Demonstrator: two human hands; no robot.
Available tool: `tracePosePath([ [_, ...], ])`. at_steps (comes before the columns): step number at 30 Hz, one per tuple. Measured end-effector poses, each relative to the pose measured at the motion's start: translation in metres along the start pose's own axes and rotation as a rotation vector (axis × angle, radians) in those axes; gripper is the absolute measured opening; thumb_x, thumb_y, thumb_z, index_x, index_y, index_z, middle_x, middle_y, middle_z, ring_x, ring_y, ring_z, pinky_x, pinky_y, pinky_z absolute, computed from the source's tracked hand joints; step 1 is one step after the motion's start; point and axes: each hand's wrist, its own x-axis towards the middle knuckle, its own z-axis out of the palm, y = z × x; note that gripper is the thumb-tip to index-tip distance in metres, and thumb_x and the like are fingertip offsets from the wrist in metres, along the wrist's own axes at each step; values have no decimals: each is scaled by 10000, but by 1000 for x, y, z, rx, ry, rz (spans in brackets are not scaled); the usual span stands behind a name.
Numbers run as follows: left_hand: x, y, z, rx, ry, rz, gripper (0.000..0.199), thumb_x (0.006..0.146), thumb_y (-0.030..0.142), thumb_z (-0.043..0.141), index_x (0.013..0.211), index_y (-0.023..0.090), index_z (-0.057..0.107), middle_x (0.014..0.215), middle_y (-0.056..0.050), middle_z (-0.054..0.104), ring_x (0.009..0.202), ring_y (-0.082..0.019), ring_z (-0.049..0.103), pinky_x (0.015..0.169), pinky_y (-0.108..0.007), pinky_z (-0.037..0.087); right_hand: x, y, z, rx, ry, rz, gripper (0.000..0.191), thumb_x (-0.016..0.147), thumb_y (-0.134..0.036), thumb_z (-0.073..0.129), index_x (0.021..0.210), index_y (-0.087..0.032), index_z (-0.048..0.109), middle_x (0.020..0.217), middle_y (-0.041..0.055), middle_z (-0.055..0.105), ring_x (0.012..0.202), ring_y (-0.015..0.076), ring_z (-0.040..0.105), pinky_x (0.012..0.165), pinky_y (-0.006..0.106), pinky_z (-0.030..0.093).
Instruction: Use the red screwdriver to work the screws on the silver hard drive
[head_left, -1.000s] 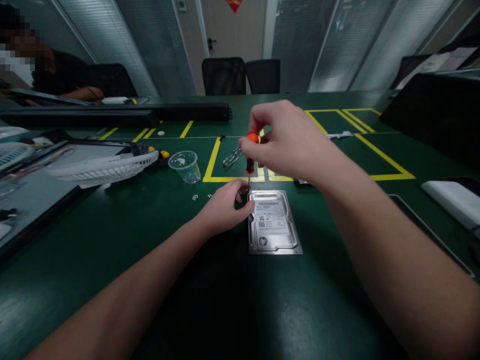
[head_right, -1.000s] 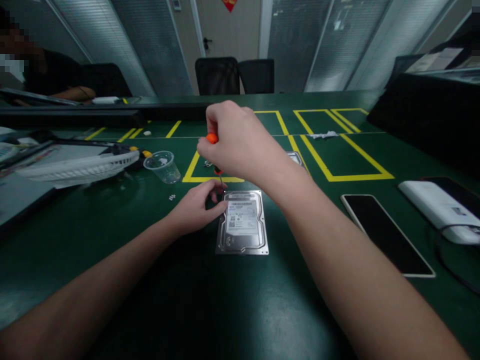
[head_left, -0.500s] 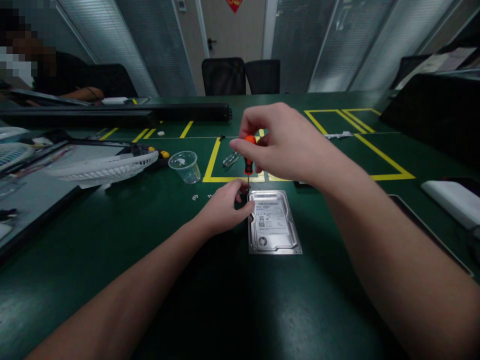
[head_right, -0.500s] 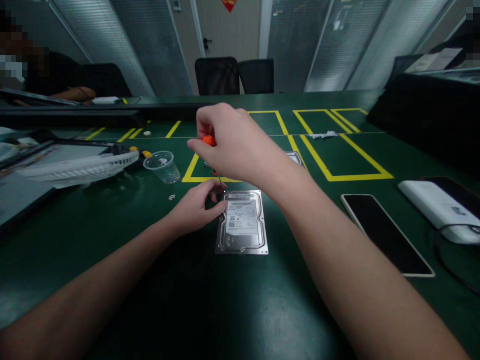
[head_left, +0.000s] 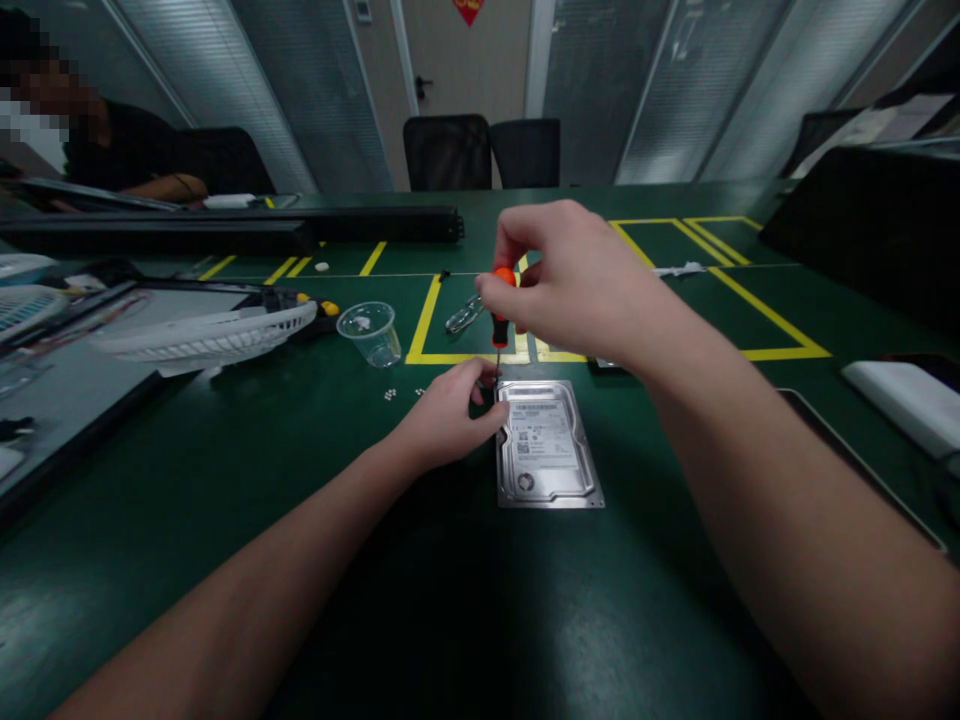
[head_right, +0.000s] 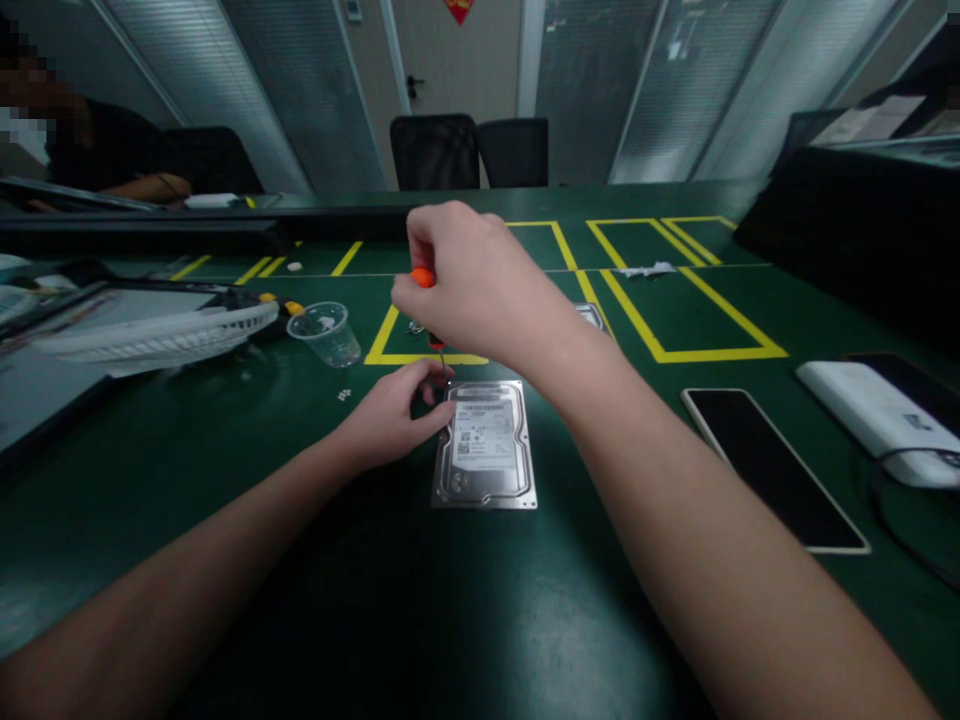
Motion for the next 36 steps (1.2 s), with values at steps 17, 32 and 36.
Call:
tracePosePath([
  [17, 0, 2, 0, 15, 7, -7, 350, 926, 348, 662, 1216, 156, 633, 1000, -78, 698, 860, -214, 643, 823, -380, 521, 1, -2, 2, 97, -101, -13, 244, 1019, -232, 477, 926, -207, 700, 888, 58, 752, 842, 202, 693, 720, 302, 443],
  [32, 0, 2, -1, -2, -3, -7, 350, 922, 340, 656, 1222, 163, 615, 1042, -86, 701, 870, -211, 641, 833, -386, 517, -1, 0, -2, -17, -70, -34, 119, 972, -315, 597, 874, -247, 600, 903, 60, 739, 807, 220, 656, 677, 331, 406],
  [36, 0, 1, -1, -1, -6, -4, 350, 929, 351, 651, 1223, 164, 617, 1047, -90, 699, 873, -213, 641, 827, -384, 520, -1, 1, -1, -27, -78, -65, 91, 915, -201, 584, 840, -250, 574, 938, 65, 744, 816, 223, 642, 682, 344, 398],
])
